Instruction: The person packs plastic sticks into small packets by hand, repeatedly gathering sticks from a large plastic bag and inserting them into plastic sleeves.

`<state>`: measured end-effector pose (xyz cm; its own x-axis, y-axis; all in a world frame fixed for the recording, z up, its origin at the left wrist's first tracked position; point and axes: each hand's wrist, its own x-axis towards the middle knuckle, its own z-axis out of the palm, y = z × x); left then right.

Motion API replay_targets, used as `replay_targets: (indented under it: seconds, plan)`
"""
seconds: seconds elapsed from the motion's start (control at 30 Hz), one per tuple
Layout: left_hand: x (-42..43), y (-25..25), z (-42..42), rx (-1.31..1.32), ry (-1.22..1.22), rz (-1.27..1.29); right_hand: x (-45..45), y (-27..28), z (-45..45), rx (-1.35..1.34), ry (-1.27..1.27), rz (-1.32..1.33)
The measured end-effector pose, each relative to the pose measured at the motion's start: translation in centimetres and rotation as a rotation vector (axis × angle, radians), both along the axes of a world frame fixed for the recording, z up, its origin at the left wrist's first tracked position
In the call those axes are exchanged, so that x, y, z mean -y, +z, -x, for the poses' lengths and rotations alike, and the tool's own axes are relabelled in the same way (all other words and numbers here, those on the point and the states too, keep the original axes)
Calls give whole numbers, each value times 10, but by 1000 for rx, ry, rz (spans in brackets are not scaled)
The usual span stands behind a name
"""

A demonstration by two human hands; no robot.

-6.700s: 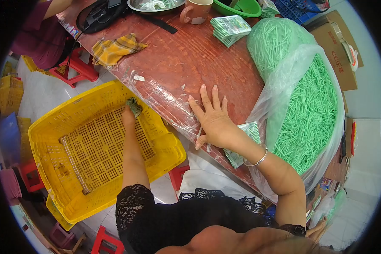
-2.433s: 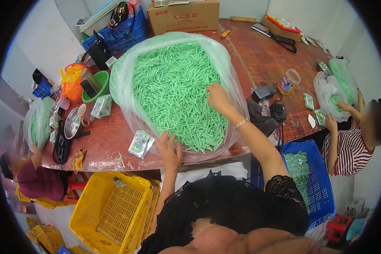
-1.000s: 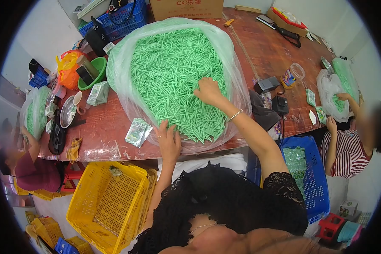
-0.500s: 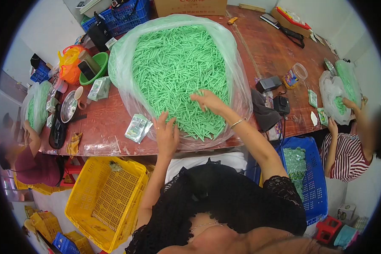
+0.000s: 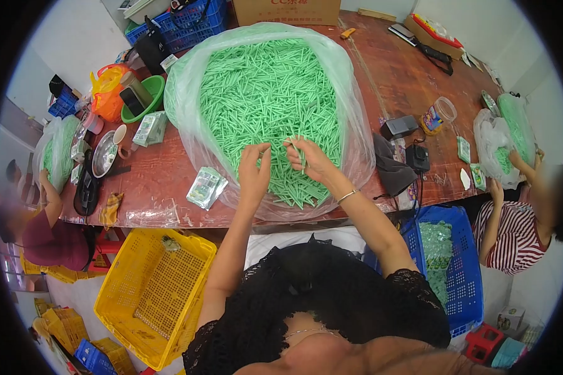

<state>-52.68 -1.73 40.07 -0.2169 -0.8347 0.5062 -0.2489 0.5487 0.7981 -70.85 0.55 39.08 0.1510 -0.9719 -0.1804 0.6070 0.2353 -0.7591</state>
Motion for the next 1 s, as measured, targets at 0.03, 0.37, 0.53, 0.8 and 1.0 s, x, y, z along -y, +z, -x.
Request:
replay_targets:
  seconds: [0.03, 0.37, 0.53, 0.8, 1.0]
  plan:
    - [-1, -3, 1, 3, -12, -9, 1, 2, -1, -1, -29, 0]
    - [-2, 29, 9, -89, -6, -90, -1, -13, -14, -678, -80, 145]
    - [7, 9, 23, 341, -100, 213, 6, -32, -19, -770, -127, 367]
    - [10, 16, 7, 186, -16, 115, 12, -20, 2, -762, -159, 129]
    - [-7, 3, 4, 110, -56, 23, 5, 4, -5, -200, -170, 79]
